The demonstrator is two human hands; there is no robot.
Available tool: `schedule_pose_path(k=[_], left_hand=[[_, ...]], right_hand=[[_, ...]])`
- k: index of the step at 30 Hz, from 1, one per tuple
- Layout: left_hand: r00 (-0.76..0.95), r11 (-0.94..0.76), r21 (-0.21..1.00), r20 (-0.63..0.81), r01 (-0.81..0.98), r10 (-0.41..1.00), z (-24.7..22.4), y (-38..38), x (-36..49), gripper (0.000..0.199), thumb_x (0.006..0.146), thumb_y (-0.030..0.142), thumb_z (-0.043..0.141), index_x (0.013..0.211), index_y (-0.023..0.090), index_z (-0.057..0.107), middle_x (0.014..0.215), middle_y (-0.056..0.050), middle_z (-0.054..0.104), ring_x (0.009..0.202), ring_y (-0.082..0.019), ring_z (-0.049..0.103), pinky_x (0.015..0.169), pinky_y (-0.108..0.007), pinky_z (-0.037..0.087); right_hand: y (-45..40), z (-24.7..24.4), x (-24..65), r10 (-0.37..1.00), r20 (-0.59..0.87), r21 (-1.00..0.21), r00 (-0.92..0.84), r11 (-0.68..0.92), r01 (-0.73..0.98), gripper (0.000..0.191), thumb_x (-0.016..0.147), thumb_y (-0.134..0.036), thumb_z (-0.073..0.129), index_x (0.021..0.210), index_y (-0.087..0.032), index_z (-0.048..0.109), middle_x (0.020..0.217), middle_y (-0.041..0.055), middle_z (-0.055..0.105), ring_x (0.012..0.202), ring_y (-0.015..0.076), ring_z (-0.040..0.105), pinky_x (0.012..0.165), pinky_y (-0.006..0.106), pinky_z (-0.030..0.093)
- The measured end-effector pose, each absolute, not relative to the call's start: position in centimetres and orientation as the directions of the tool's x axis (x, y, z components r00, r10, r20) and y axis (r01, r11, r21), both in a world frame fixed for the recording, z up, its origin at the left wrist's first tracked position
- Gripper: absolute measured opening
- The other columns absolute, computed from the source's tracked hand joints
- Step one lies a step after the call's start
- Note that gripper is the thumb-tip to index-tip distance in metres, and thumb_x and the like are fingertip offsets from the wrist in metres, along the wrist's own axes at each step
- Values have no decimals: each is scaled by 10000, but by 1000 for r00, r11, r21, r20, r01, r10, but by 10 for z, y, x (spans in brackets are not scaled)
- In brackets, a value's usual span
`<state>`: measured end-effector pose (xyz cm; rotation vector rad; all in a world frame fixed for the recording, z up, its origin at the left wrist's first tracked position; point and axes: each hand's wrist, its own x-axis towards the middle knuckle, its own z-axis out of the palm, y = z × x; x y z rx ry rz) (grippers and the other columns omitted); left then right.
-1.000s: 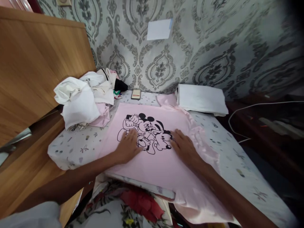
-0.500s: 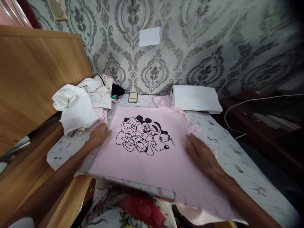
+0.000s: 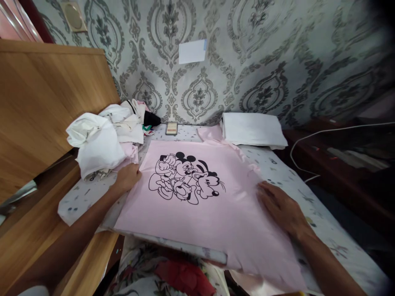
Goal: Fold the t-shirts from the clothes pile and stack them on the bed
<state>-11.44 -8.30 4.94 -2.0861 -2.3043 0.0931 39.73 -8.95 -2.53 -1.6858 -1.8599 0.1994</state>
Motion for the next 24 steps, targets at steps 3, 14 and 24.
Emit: schedule_pose_path(k=[3, 14, 24], left_hand=[[-108, 105, -109, -24, 989, 994, 51, -82, -115, 267, 900, 223, 411, 899, 159, 670, 1036, -143, 725, 1005, -281, 668, 774, -339, 478], [174, -175, 62, 14, 983, 985, 59, -97, -29, 546, 977, 198, 356, 1506, 62, 345, 1526, -239, 431, 1404, -343, 433, 1107, -498, 421], [270, -260, 185, -32, 948, 962, 2, -80, -25, 751, 1004, 531, 309, 1573, 54, 202, 1656, -228, 151, 1544, -321, 81, 1245, -536, 176]], right_hand=[[-89, -34, 405, 923, 383, -452, -29, 215, 865, 437, 900, -536, 473, 1122, -241, 707, 1279, 144, 689, 1202, 408, 626, 1013, 621, 518], [-95, -29, 397, 936, 351, -402, -23, 173, 899, 496, 943, -538, 394, 1185, -206, 672, 1296, 160, 675, 1219, 398, 613, 1037, 598, 496], [-93, -34, 400, 935, 354, -414, -27, 183, 892, 496, 948, -529, 396, 1195, -198, 672, 1295, 159, 674, 1231, 384, 602, 1061, 600, 470]])
